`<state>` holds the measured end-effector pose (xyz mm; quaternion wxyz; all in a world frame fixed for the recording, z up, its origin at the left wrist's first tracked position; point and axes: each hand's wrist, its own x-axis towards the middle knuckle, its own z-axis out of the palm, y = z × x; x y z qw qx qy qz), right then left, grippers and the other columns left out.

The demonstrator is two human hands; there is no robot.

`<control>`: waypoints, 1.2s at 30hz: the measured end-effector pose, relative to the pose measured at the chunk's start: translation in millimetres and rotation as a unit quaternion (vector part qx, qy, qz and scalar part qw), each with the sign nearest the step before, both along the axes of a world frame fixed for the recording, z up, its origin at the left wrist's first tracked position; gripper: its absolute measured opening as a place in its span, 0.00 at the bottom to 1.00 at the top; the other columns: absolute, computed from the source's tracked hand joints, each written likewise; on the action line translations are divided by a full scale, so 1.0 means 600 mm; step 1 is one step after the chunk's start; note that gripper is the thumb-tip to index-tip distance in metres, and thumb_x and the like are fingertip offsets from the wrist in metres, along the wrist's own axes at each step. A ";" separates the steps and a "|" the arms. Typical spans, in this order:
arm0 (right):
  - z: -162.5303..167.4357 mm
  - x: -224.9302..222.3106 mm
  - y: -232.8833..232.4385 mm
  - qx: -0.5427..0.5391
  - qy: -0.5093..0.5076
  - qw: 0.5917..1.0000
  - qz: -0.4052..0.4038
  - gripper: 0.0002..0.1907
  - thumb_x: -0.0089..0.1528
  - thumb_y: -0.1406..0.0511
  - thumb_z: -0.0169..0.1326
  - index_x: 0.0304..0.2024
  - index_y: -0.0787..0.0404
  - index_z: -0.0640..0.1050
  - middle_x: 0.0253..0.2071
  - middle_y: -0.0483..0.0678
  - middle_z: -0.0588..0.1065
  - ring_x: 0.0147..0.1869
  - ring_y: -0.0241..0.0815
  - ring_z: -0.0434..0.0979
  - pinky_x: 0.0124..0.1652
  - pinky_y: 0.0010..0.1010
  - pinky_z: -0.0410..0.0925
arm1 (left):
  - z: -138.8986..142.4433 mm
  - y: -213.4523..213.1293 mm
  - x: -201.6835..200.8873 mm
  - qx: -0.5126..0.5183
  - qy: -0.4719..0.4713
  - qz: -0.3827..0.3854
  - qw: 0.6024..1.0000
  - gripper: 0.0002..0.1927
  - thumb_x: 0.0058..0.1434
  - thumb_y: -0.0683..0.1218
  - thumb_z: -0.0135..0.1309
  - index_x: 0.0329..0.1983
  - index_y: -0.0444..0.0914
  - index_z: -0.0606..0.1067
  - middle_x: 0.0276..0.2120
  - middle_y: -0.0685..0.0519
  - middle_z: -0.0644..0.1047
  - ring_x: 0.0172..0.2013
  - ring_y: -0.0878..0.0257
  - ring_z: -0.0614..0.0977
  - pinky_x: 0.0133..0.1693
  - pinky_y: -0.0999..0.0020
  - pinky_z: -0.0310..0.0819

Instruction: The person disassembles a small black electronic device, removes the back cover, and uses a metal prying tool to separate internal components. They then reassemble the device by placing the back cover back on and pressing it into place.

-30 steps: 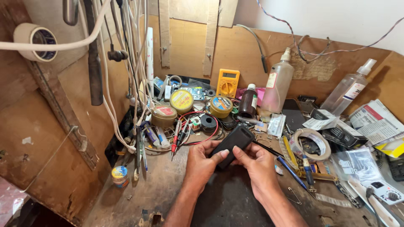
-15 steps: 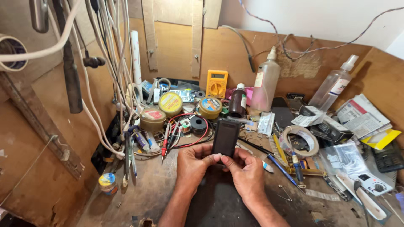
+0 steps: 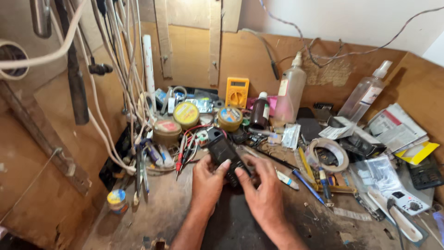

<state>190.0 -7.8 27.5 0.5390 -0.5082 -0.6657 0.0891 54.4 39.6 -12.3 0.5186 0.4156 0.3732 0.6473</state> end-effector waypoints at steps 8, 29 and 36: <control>-0.030 0.024 0.020 -0.163 0.096 0.981 0.043 0.17 0.65 0.56 0.57 0.44 0.62 0.83 0.25 0.42 0.79 0.25 0.27 0.71 0.26 0.24 0.64 | 0.025 -0.013 0.008 0.040 0.061 -0.012 0.997 0.13 0.64 0.43 0.59 0.50 0.33 0.80 0.32 0.53 0.82 0.29 0.70 0.80 0.26 0.75 0.76; 0.000 0.149 0.123 -0.162 0.349 0.922 0.033 0.12 0.73 0.60 0.49 0.44 0.64 0.71 0.26 0.49 0.74 0.21 0.36 0.71 0.19 0.29 0.67 | 0.007 0.070 0.078 0.073 0.038 -0.054 0.995 0.25 0.66 0.48 0.58 0.60 0.26 0.72 0.30 0.48 0.80 0.25 0.66 0.82 0.25 0.71 0.79; -0.009 0.172 0.189 -0.265 0.319 0.909 0.037 0.12 0.71 0.65 0.47 0.51 0.68 0.72 0.31 0.51 0.76 0.26 0.39 0.76 0.24 0.32 0.74 | 0.024 0.053 0.074 0.086 0.144 0.053 0.984 0.24 0.64 0.48 0.59 0.58 0.27 0.74 0.34 0.47 0.82 0.28 0.65 0.84 0.29 0.71 0.81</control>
